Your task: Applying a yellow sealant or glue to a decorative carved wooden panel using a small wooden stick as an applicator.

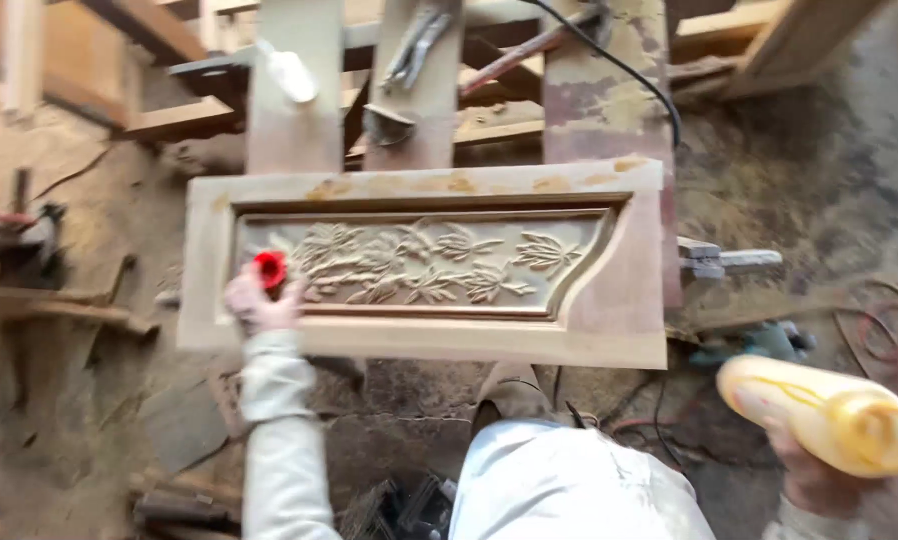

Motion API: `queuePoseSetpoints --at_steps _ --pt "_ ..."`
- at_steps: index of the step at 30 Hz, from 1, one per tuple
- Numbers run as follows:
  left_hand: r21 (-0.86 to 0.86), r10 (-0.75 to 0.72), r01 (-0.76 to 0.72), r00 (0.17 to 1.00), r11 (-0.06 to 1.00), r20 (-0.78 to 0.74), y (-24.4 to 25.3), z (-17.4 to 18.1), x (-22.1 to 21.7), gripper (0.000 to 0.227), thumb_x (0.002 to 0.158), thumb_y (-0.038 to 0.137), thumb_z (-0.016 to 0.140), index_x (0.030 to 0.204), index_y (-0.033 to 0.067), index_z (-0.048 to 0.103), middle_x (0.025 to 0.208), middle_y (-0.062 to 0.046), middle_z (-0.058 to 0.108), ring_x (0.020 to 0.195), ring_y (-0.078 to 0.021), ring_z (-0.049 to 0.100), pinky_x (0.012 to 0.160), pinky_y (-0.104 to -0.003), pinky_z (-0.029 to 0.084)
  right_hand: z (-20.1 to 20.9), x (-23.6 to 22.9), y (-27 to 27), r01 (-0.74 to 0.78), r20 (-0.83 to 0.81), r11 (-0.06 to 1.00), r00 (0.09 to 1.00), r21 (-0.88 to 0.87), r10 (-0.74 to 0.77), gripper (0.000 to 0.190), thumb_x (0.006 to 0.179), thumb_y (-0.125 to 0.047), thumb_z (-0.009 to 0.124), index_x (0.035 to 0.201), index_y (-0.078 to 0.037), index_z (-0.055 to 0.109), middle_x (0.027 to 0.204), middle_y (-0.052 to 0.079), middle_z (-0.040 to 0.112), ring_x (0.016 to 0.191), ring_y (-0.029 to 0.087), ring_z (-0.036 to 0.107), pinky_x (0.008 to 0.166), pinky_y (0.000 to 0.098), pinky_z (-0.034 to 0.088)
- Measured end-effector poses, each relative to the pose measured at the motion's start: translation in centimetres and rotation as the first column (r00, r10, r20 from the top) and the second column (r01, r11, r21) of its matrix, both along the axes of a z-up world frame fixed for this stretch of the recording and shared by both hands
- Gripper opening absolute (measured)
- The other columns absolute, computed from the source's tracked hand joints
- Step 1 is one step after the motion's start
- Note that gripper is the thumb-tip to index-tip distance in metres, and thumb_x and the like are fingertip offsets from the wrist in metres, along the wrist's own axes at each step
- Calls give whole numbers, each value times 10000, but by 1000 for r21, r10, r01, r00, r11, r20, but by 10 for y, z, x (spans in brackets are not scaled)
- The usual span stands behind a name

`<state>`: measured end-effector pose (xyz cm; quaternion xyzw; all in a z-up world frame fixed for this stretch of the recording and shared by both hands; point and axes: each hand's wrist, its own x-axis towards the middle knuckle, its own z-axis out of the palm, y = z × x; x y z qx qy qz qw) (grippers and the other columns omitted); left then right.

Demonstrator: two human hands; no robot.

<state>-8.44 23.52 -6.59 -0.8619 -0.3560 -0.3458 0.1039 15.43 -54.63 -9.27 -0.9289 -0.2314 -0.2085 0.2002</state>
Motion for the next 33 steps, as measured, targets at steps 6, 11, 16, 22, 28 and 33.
queuePoseSetpoints --at_steps 6,11,16,22,28,33 --pt "-474 44 -221 934 852 -355 67 -37 -15 554 710 659 831 1098 297 672 1088 -76 626 1013 -329 648 898 -446 476 12 -37 43 161 -127 987 979 10 -159 941 744 -411 751 1545 -93 374 1578 255 365 1440 429 343 1239 576 216" --pt "-505 27 -58 997 861 -70 57 -40 20 672 906 512 885 1474 254 635 1267 -171 584 1099 -379 612 896 -479 506 19 -72 70 200 288 965 946 -170 -145 583 709 -334 880 1241 -287 646 1291 244 632 1130 494 607 1062 685 430" --pt "-550 -289 811 585 199 758 -77 -42 227 447 972 20 632 1405 -16 523 1014 -191 559 815 -208 571 760 -261 485 11 -114 77 271 433 931 890 -245 -145 335 718 -345 931 1023 -309 799 1114 236 748 957 508 732 983 692 539" --pt "-408 -204 748 355 -523 912 -329 71 304 622 782 22 867 1316 7 549 1078 -182 601 950 -233 634 864 -357 549 8 -126 90 355 470 909 855 -218 -220 382 763 -288 859 1127 -334 752 1100 240 707 887 491 693 914 680 558" --pt "-532 -477 450 241 -717 845 -369 63 271 592 763 114 898 1251 -33 596 1163 -180 585 1054 -258 619 944 -354 524 -30 -156 50 639 655 460 740 -616 -150 877 887 -209 896 1543 -468 375 1550 55 173 1384 317 158 1057 557 513" --pt "-793 -499 285 650 -539 573 -357 18 265 387 739 69 851 1057 -6 643 1085 -203 759 974 -244 734 892 -318 572 -44 -166 11 609 525 -764 731 -212 437 1180 797 -604 907 1654 -416 118 1714 44 -209 1505 443 167 1178 582 392"
